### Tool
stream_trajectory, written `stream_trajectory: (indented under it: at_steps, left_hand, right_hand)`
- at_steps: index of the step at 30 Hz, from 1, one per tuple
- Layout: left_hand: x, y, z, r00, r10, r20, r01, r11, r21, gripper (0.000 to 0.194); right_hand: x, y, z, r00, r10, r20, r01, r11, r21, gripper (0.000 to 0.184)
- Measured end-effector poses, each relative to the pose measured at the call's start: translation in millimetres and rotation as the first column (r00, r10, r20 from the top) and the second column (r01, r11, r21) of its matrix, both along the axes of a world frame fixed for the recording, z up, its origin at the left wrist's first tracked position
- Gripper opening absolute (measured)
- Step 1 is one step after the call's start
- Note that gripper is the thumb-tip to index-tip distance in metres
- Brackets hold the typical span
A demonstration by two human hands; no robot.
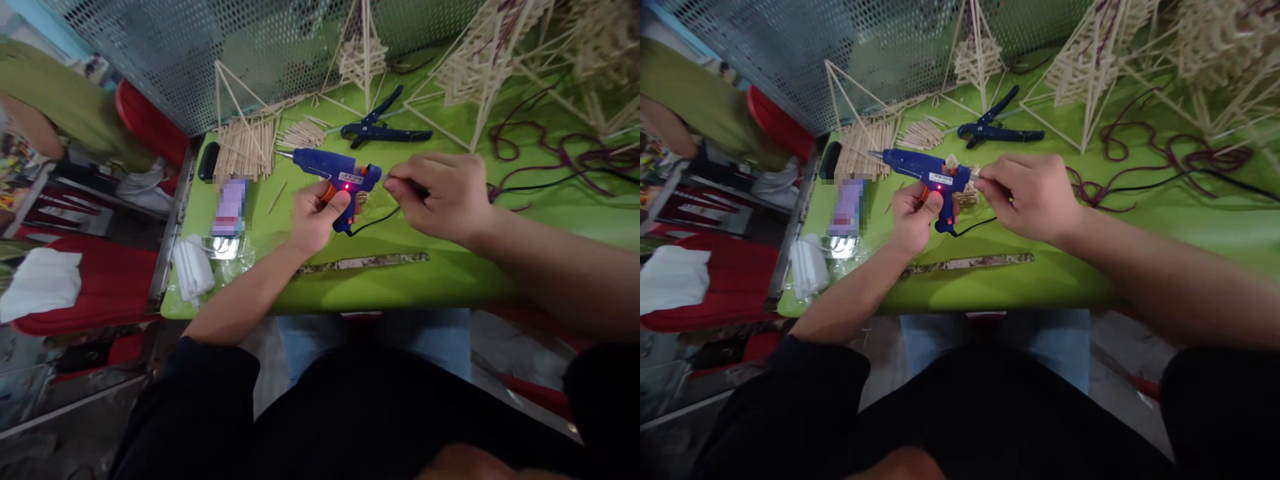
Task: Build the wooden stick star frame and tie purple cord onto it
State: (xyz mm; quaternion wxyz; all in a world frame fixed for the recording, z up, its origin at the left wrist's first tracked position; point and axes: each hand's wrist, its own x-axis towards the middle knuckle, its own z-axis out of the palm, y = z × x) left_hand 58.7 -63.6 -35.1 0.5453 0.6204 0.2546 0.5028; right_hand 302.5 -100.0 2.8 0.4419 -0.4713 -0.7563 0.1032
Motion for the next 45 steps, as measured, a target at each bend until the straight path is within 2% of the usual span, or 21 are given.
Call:
stream_trajectory:
  at_steps: [4, 9, 11, 13, 14, 15, 16, 18, 21, 28, 30, 32, 34, 35, 38, 40, 42, 45]
  left_hand:
    - [-1.3, -0.2, 1.5, 1.0, 0.002, -0.003, -0.001, 1.0, 0.01, 0.061]
    - [-3.3, -0.7, 1.9, 1.0, -0.006, 0.002, 0.006, 1.0, 0.015, 0.059]
    - [-3.7, -1.2, 2.4, 1.0, 0.0, -0.002, 0.0, 1.0, 0.009, 0.058]
    - [-3.6, -1.4, 3.2, 1.0, 0.003, -0.013, -0.003, 1.0, -0.011, 0.06]
    - [-3.4, -1.2, 3.6, 1.0, 0.0, -0.016, 0.0, 1.0, -0.024, 0.062]
    - [-3.0, -0.7, 4.0, 1.0, -0.002, -0.015, 0.001, 0.999, -0.037, 0.063]
    - [-2.5, 0.0, 4.4, 1.0, -0.001, -0.013, 0.0, 0.999, -0.053, 0.063]
    - [-1.7, 1.6, 4.8, 1.0, 0.009, -0.008, -0.009, 0.996, -0.089, 0.062]
    - [-1.4, 3.2, 5.0, 1.0, 0.017, 0.016, -0.015, 0.991, -0.136, 0.059]
    - [-3.5, 4.5, 3.9, 0.999, 0.023, 0.045, -0.015, 0.983, -0.183, 0.057]
    - [-2.7, 5.5, 2.5, 0.999, 0.032, 0.043, -0.024, 0.985, -0.172, 0.057]
    - [-1.4, 6.4, 0.7, 0.999, 0.033, 0.043, -0.027, 0.989, -0.148, 0.057]
    - [-0.4, 7.4, -1.1, 0.998, 0.044, 0.035, -0.039, 0.992, -0.118, 0.058]
    - [-0.1, 8.0, -1.9, 0.998, 0.055, 0.028, -0.052, 0.993, -0.103, 0.059]
    - [-0.7, 10.0, -2.4, 0.996, 0.09, 0.008, -0.089, 0.994, -0.066, 0.061]
    - [-1.2, 10.1, -0.7, 0.994, 0.113, 0.002, -0.112, 0.992, -0.049, 0.064]
    - [-1.2, 7.9, 1.9, 0.992, 0.125, 0.001, -0.125, 0.992, -0.023, 0.067]
    - [0.4, 0.9, 4.3, 0.995, 0.093, -0.032, -0.092, 0.995, 0.04, 0.069]
  right_hand:
    - [-5.3, -0.7, 1.7, 0.992, 0.045, -0.114, -0.05, 0.998, -0.04, 0.03]
    - [-7.1, -2.6, 5.9, 0.965, 0.061, -0.255, -0.116, 0.972, -0.206, 0.051]
    - [-6.4, -1.2, 7.2, 0.931, 0.1, -0.351, -0.211, 0.932, -0.294, 0.06]
    - [-5.1, 1.4, 7.6, 0.885, 0.138, -0.444, -0.327, 0.863, -0.385, 0.065]
    - [-4.3, 2.7, 7.4, 0.88, 0.145, -0.453, -0.348, 0.846, -0.404, 0.066]
    - [-3.3, 3.8, 7.0, 0.894, 0.143, -0.426, -0.327, 0.857, -0.398, 0.065]
    - [-2.3, 4.7, 6.3, 0.921, 0.129, -0.367, -0.27, 0.892, -0.363, 0.061]
    - [0.1, 5.5, 4.1, 0.971, 0.074, -0.225, -0.124, 0.968, -0.218, 0.047]
    - [5.1, 6.6, -1.3, 0.989, 0.016, -0.147, -0.029, 0.996, -0.086, 0.028]
    - [18.4, 16.9, -7.3, 0.997, 0.037, -0.063, -0.031, 0.996, 0.082, 0.062]
    - [18.7, 18.7, -5.2, 0.992, 0.069, -0.102, -0.063, 0.997, 0.053, 0.066]
    - [16.2, 19.5, -4.3, 0.978, 0.118, -0.17, -0.126, 0.991, -0.039, 0.066]
    - [10.5, 18.7, -6.4, 0.939, 0.185, -0.291, -0.242, 0.954, -0.175, 0.063]
    - [6.4, 17.6, -8.5, 0.898, 0.213, -0.385, -0.321, 0.916, -0.239, 0.06]
    - [-9.6, 10.7, -15.8, 0.696, 0.22, -0.683, -0.574, 0.741, -0.347, 0.053]
    - [-20.9, 4.1, -19.0, 0.605, 0.2, -0.77, -0.667, 0.656, -0.354, 0.054]
    - [-29.8, -2.7, -20.6, 0.605, 0.196, -0.772, -0.679, 0.634, -0.37, 0.057]
    - [-36.0, -10.9, -22.6, 0.635, 0.188, -0.749, -0.633, 0.681, -0.367, 0.057]
